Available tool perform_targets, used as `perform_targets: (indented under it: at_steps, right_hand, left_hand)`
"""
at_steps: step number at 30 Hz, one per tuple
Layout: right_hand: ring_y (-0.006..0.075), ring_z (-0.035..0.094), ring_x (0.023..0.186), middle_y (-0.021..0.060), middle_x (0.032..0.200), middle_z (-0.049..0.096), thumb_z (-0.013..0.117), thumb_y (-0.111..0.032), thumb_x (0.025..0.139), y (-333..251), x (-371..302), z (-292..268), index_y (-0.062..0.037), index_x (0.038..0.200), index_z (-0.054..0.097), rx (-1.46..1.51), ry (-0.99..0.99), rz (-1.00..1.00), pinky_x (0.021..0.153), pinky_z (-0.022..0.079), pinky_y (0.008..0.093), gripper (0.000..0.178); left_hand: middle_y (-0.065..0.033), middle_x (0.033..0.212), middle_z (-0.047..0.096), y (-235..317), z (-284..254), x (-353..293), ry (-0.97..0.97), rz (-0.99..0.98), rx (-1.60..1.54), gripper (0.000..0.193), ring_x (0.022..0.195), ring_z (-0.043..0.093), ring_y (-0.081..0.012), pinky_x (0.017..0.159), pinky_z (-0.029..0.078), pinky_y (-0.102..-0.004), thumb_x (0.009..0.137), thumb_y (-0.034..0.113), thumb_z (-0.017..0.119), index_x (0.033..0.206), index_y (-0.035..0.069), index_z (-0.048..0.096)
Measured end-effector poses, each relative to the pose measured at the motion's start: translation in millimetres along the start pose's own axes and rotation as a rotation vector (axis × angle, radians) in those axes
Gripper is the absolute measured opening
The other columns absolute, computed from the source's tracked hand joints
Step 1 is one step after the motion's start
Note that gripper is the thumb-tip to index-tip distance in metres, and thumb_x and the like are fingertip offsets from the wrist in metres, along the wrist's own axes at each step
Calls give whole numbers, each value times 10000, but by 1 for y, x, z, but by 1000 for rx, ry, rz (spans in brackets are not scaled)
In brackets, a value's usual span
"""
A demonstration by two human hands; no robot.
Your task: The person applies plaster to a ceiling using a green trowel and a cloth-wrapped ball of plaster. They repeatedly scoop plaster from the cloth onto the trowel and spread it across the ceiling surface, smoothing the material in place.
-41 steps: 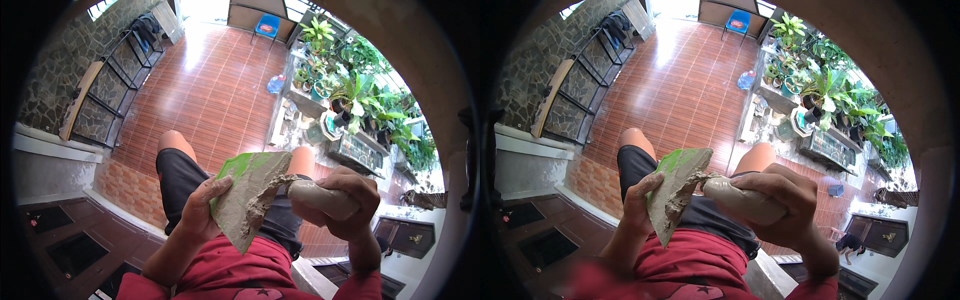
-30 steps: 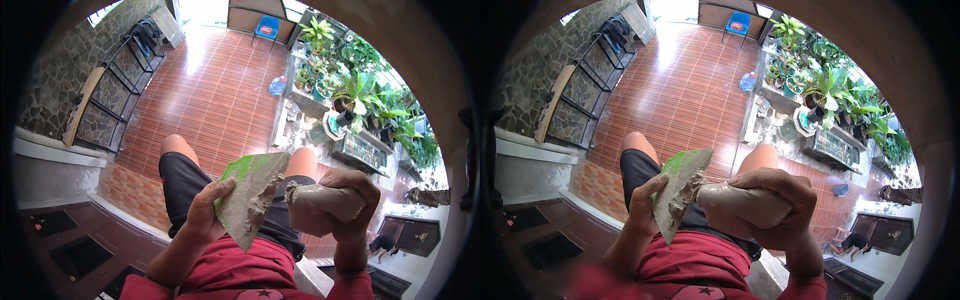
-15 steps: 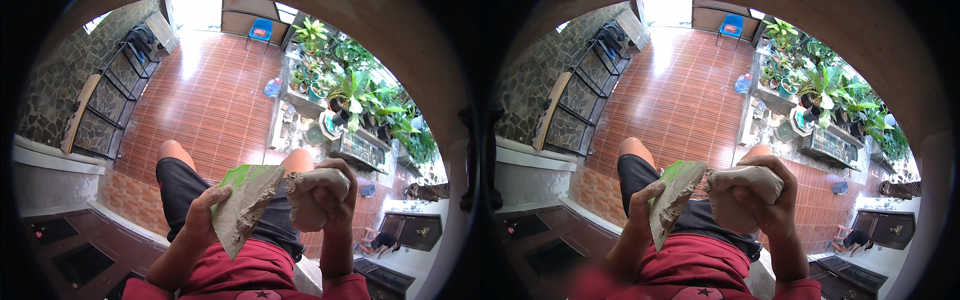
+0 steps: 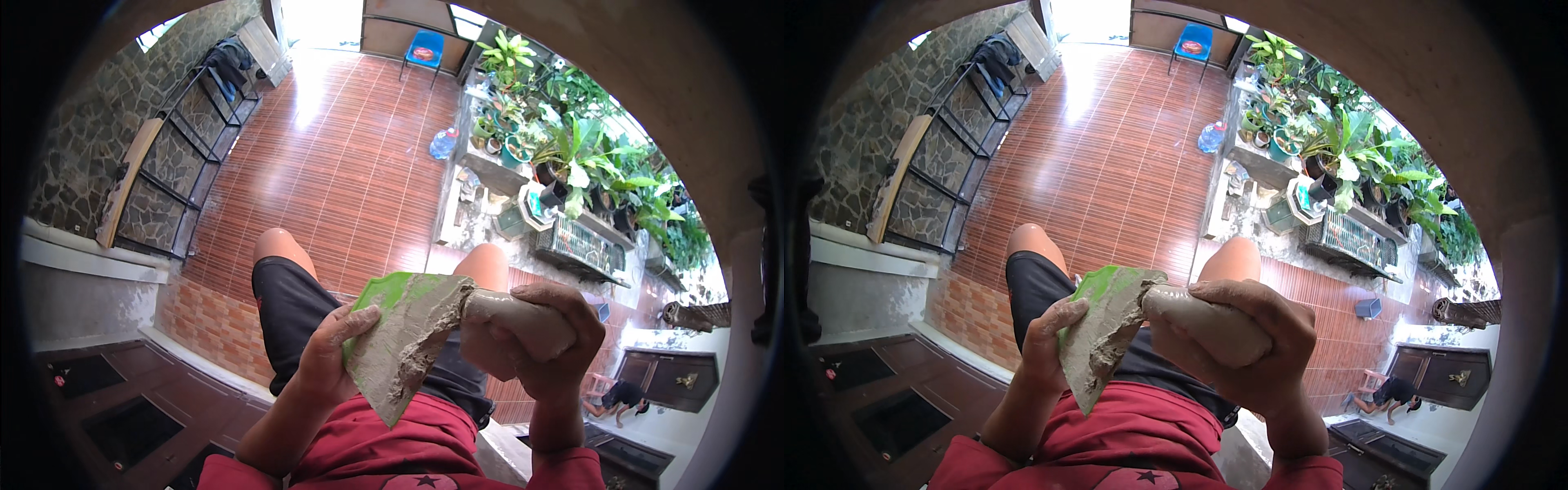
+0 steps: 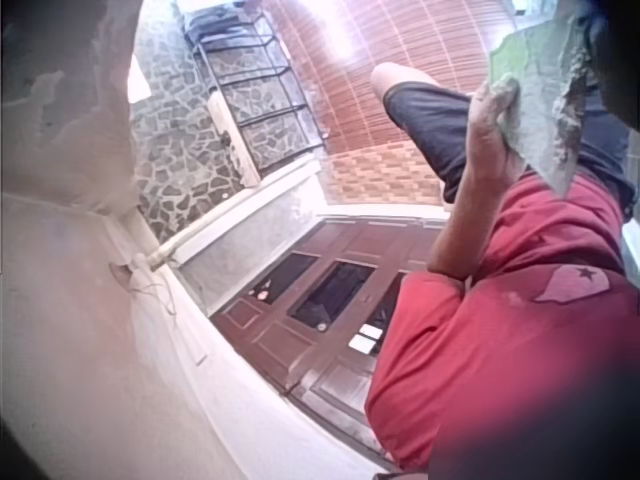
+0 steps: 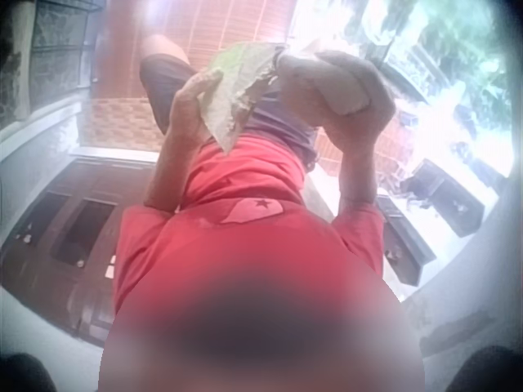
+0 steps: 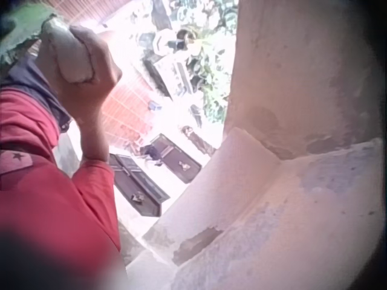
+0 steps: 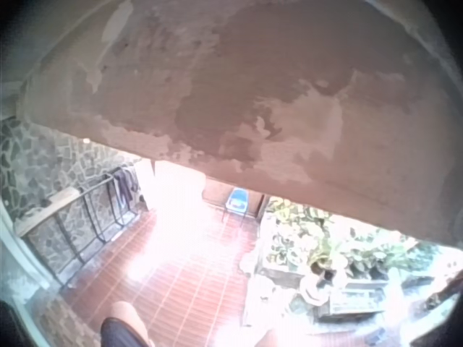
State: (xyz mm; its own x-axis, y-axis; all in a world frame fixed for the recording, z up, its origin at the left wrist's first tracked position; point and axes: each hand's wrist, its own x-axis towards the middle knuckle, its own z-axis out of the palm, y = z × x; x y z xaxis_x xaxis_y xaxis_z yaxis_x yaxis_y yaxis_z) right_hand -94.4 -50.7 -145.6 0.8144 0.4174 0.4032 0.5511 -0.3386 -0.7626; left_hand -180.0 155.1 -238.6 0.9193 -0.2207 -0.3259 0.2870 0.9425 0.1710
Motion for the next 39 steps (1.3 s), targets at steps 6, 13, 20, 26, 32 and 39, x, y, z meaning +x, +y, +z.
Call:
perform_targets:
  at_steps: [6,13,20,26,32,39]
  right_hand:
    - [213,692,675,102,792,704,885,-92,627,-7,18,-3,-41,947,690,-94,-62,-191,603,537,303,377]
    - [176,656,619,70,713,678,893,-96,600,-18,30,-13,-49,872,695,-249,-239,-206,538,492,281,339]
    - [192,662,618,77,726,684,868,-114,650,-21,39,-19,-58,910,714,-231,-333,-171,565,504,296,308]
    - [158,686,780,97,863,711,832,-128,723,-12,30,-17,13,972,675,166,-213,117,730,555,300,327]
    - [152,661,859,103,967,681,781,-89,751,32,8,13,27,1073,621,764,-42,328,772,536,295,378]
    - [156,655,819,102,919,671,735,-43,777,104,-14,112,8,1050,602,1099,37,732,743,541,278,308]
  left_hand:
    - [-205,1162,617,1,-1,-1,-7,9,13,430,1020,661,-252,894,553,-371,957,161,529,1304,-78,439]
    - [-215,1173,610,0,-4,-3,-69,-8,-82,442,1036,659,-263,900,553,-382,958,162,530,1314,-79,426]
    - [-229,1179,606,4,-2,-2,-189,-5,-158,447,1039,658,-280,887,559,-390,963,166,509,1326,-77,415]
    - [-258,1200,592,4,-3,-2,-119,10,-233,491,989,674,-304,752,601,-356,957,212,472,1355,-67,406]
    - [-166,978,615,8,-11,-5,-325,93,-244,407,799,640,-226,538,532,-275,993,236,438,1276,-53,489]
    - [-118,1048,621,37,6,-18,-399,351,-434,297,920,645,-227,566,531,-331,1005,244,467,1191,27,549]
